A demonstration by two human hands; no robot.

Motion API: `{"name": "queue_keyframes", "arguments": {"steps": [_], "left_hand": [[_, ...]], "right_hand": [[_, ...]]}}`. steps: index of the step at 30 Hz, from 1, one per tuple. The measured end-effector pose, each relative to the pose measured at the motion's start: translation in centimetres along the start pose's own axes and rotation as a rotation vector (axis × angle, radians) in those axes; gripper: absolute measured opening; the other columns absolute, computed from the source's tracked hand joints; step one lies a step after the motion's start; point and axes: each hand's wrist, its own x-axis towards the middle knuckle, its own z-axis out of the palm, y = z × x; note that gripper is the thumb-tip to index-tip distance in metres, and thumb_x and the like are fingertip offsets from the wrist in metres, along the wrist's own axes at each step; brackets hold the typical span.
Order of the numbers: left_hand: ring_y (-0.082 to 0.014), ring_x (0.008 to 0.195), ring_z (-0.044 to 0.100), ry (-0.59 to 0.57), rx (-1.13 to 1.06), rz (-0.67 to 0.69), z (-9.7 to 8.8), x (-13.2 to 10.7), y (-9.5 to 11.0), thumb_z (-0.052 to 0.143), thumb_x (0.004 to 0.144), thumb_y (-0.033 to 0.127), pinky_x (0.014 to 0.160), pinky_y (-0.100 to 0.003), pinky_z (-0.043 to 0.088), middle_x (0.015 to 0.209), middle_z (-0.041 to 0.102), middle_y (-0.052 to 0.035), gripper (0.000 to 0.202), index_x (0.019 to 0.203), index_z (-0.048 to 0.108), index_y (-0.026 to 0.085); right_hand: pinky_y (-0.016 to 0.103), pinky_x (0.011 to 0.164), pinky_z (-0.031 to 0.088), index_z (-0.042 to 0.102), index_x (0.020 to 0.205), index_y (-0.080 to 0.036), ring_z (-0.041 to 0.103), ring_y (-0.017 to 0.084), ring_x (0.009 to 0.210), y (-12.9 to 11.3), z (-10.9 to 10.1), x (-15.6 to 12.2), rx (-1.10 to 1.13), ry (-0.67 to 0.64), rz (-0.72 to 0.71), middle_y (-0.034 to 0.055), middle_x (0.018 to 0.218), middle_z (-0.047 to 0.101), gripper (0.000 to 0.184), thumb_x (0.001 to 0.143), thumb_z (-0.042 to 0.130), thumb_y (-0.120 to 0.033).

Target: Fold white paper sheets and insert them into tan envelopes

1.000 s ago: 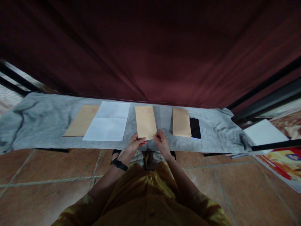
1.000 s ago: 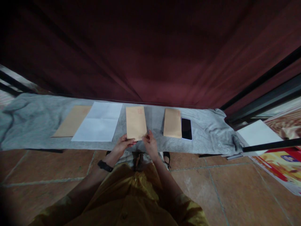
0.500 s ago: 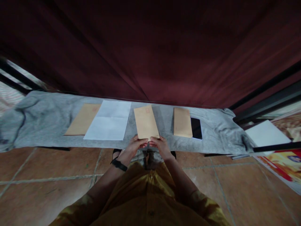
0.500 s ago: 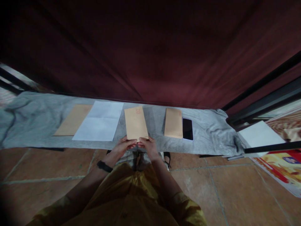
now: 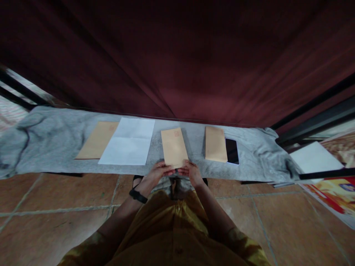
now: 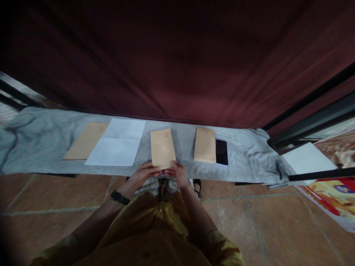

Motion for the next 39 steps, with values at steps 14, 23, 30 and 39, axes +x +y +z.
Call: {"name": "queue_keyframes", "arguments": {"steps": [14, 23, 30, 39], "left_hand": [[-0.0180, 0.080, 0.074, 0.005, -0.088, 0.079, 2.5, -0.6, -0.6, 0.092, 0.066, 0.029, 0.077, -0.027, 0.059, 0.092, 0.079, -0.0092, 0.037, 0.095, 0.075, 0.014], [-0.0187, 0.074, 0.074, 0.124, -0.012, 0.115, 3.4, -1.5, 1.3, 0.076, 0.082, 0.057, 0.072, -0.029, 0.061, 0.082, 0.077, -0.0102, 0.046, 0.094, 0.068, 0.013], [-0.0228, 0.082, 0.076, 0.060, -0.076, 0.126, 4.3, -2.3, 2.6, 0.086, 0.072, 0.052, 0.069, -0.030, 0.061, 0.097, 0.077, -0.0096, 0.055, 0.108, 0.068, 0.015], [-0.0179, 0.072, 0.071, 0.034, 0.032, 0.143, 2.3, -0.5, 2.5, 0.092, 0.061, 0.037, 0.067, -0.028, 0.057, 0.096, 0.079, -0.0106, 0.048, 0.099, 0.075, 0.013]], "right_hand": [[0.029, 0.079, 0.057, 0.072, 0.085, -0.020, 0.070, 0.017, 0.077, 0.4, 1.5, -1.1, -0.003, -0.091, -0.224, 0.0017, 0.084, 0.076, 0.038, 0.071, 0.084, -0.053], [0.034, 0.096, 0.053, 0.074, 0.117, -0.025, 0.070, 0.024, 0.104, -3.0, 0.6, -1.8, -0.892, 0.087, -0.707, 0.0046, 0.112, 0.077, 0.033, 0.101, 0.047, -0.035], [0.040, 0.120, 0.037, 0.057, 0.145, -0.020, 0.055, 0.024, 0.135, -1.8, 0.4, -2.0, -1.550, -0.052, -1.129, 0.0081, 0.147, 0.060, 0.047, 0.100, 0.047, -0.014], [0.041, 0.123, 0.031, 0.053, 0.148, -0.018, 0.049, 0.023, 0.141, 0.1, -1.6, -0.7, -1.636, -0.037, -1.179, 0.0088, 0.152, 0.055, 0.053, 0.097, 0.045, -0.008]]}}
